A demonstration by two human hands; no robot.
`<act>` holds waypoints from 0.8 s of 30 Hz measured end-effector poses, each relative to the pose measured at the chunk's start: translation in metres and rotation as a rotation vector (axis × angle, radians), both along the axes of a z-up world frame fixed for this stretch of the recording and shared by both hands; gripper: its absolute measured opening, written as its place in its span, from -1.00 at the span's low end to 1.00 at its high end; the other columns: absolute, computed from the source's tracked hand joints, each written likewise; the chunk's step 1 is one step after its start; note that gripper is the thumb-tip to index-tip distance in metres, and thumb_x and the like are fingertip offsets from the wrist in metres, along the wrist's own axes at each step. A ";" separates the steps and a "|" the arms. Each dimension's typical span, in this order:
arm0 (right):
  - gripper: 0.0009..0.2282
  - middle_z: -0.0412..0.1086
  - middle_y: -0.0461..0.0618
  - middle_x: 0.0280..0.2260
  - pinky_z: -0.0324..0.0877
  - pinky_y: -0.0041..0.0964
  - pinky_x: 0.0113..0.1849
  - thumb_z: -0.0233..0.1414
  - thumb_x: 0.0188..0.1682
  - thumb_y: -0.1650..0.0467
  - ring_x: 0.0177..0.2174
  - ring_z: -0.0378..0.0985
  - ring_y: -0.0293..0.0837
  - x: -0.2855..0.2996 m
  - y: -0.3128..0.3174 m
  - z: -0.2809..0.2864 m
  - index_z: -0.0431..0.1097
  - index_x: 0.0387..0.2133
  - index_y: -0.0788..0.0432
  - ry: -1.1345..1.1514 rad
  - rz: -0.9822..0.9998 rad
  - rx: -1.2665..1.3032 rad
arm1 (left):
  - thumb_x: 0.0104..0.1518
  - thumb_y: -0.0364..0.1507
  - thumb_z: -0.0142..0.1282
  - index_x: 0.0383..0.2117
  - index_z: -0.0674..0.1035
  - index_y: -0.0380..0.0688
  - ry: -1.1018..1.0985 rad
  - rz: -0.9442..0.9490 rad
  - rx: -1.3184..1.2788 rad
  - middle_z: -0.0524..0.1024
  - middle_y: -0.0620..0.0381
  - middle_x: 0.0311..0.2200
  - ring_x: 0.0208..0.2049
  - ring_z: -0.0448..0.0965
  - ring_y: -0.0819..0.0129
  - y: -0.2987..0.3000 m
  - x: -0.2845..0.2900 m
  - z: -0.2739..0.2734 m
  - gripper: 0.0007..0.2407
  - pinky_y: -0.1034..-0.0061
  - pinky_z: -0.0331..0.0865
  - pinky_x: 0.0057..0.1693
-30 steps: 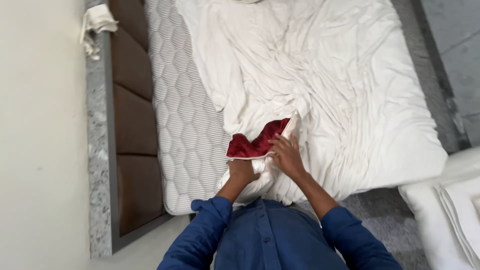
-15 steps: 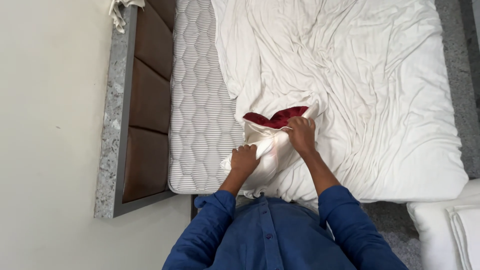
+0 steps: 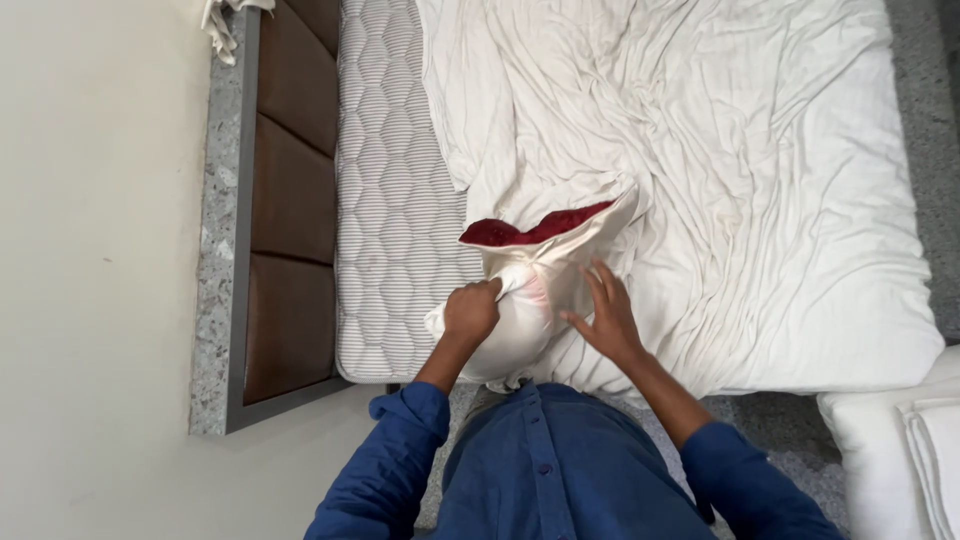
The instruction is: The person folds a white towel and places it on a stack of linens. They then pick up a pillow and insert it into a multi-colored pillowcase, adjusting the fabric to fit properly before placing the pillow on the bed.
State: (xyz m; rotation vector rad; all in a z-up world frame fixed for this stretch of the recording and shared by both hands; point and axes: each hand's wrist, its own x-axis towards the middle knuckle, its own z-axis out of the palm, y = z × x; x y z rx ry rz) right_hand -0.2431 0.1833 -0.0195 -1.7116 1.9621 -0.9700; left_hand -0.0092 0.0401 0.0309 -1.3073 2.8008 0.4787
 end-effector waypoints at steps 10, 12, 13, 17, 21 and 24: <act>-0.20 0.08 0.24 0.31 0.27 0.04 0.14 0.13 -0.08 0.02 0.25 0.17 0.20 0.020 0.024 -0.026 0.03 0.32 0.22 -0.255 -0.152 0.275 | 0.19 -0.27 0.12 -0.25 0.58 -0.08 0.089 0.116 0.249 0.60 -0.14 -0.41 -0.32 0.59 -0.14 -0.021 -0.007 -0.015 -0.82 0.02 0.40 -0.18; -0.34 0.19 0.20 0.25 0.35 -0.03 0.08 0.12 -0.02 0.08 0.21 0.27 0.16 0.013 0.016 -0.031 0.14 0.25 0.20 -0.145 -0.122 0.325 | 0.21 -0.20 0.11 -0.33 0.57 -0.11 0.087 0.074 0.281 0.61 -0.12 -0.41 -0.30 0.59 -0.14 -0.026 0.002 -0.040 -0.76 0.02 0.39 -0.16; -0.34 0.19 0.20 0.25 0.35 -0.03 0.08 0.12 -0.02 0.08 0.21 0.27 0.16 0.013 0.012 -0.031 0.14 0.25 0.20 -0.147 -0.131 0.324 | 0.21 -0.20 0.11 -0.33 0.57 -0.11 0.086 0.065 0.281 0.61 -0.12 -0.41 -0.30 0.59 -0.14 -0.026 0.002 -0.039 -0.76 0.02 0.39 -0.16; -0.61 0.40 0.19 0.01 0.46 -0.05 -0.10 0.09 0.02 0.24 -0.06 0.50 0.14 0.011 -0.003 -0.055 0.31 0.03 0.23 -0.046 -0.082 0.281 | 0.24 -0.13 0.09 -0.31 0.56 -0.15 0.033 0.117 0.288 0.61 -0.12 -0.39 -0.28 0.59 -0.12 -0.015 0.000 -0.020 -0.69 0.03 0.40 -0.07; -0.81 0.47 0.20 -0.32 0.44 -0.01 -0.26 0.09 0.03 0.32 -0.31 0.54 0.17 0.016 -0.020 -0.079 0.39 -0.28 0.23 -0.057 -0.112 0.214 | 0.17 -0.20 0.15 0.06 0.47 -0.29 0.111 0.095 -0.201 0.51 -0.18 0.01 0.10 0.46 -0.03 0.022 -0.001 -0.024 -0.55 -0.14 0.15 0.29; -0.81 0.46 0.16 -0.50 0.42 -0.06 -0.34 0.09 0.01 0.32 -0.46 0.56 0.09 0.017 -0.033 -0.081 0.37 -0.32 0.24 -0.269 -0.172 0.349 | 0.11 -0.24 0.17 0.35 0.25 -0.21 0.098 -0.010 -0.257 0.19 -0.19 0.36 0.42 0.11 -0.03 0.061 0.008 -0.032 -0.35 -0.13 -0.17 0.42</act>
